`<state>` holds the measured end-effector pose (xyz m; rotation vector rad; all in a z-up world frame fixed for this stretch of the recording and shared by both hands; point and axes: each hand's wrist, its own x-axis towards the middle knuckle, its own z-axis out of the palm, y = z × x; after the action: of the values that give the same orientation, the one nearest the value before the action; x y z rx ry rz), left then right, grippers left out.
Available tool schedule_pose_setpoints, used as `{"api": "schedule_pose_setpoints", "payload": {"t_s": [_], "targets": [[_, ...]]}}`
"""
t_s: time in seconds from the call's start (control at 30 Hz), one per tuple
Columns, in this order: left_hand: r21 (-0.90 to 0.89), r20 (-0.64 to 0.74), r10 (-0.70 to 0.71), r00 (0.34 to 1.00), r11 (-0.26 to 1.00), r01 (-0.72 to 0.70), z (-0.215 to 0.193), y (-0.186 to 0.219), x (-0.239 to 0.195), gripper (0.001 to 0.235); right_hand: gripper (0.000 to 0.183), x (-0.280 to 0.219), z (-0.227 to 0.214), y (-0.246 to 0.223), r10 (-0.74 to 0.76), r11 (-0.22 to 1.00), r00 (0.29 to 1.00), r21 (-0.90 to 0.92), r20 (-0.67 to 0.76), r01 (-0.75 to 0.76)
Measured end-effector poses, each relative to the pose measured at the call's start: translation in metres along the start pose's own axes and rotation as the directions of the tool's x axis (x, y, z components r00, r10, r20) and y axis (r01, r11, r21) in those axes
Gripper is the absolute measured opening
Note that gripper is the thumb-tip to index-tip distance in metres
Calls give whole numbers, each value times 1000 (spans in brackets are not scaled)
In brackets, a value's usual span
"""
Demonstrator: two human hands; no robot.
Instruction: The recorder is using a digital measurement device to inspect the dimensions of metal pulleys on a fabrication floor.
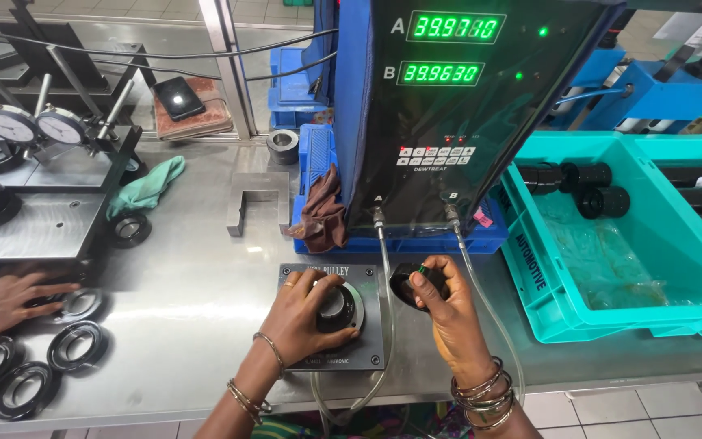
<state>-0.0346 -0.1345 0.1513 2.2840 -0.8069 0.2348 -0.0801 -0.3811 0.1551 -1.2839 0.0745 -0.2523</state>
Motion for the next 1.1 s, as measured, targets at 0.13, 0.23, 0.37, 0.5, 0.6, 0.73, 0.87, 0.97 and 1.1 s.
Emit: {"api": "schedule_pose_setpoints", "payload": {"t_s": [0.13,0.23,0.37,0.5,0.6,0.73,0.87,0.97,1.1], "targets": [[-9,-80,76,994,997,-77,-18,5,11,71,29,5,10,11,-21,998,999,-54,30,22],[-47,-252,111,961,991,-127,-32,-12,23,64,28,4,35,17,-65,968,990,-234,123,92],[-92,-458,-127,880,991,95,-14,-97,30,54,31,-1,78,16,-362,559,811,-588,460,584],[27,-465,-393,793,889,457,17,-154,15,51,30,-8,95,19,-361,201,623,-595,693,778],[192,-423,-356,833,863,467,33,-154,10,38,34,-9,89,9,-292,217,597,-556,748,803],[222,-359,-315,878,885,409,44,-169,19,42,42,29,38,-30,-374,536,709,-484,598,691],[396,-394,-206,896,841,368,53,-183,29,32,16,142,-120,-77,-561,481,806,-718,189,503],[446,-425,-201,883,802,397,58,-190,43,30,32,208,-293,-68,-486,452,873,-867,-40,211],[422,-467,-297,833,753,505,65,-193,57,30,83,278,-480,-32,-369,71,898,-970,-240,-230]]}}
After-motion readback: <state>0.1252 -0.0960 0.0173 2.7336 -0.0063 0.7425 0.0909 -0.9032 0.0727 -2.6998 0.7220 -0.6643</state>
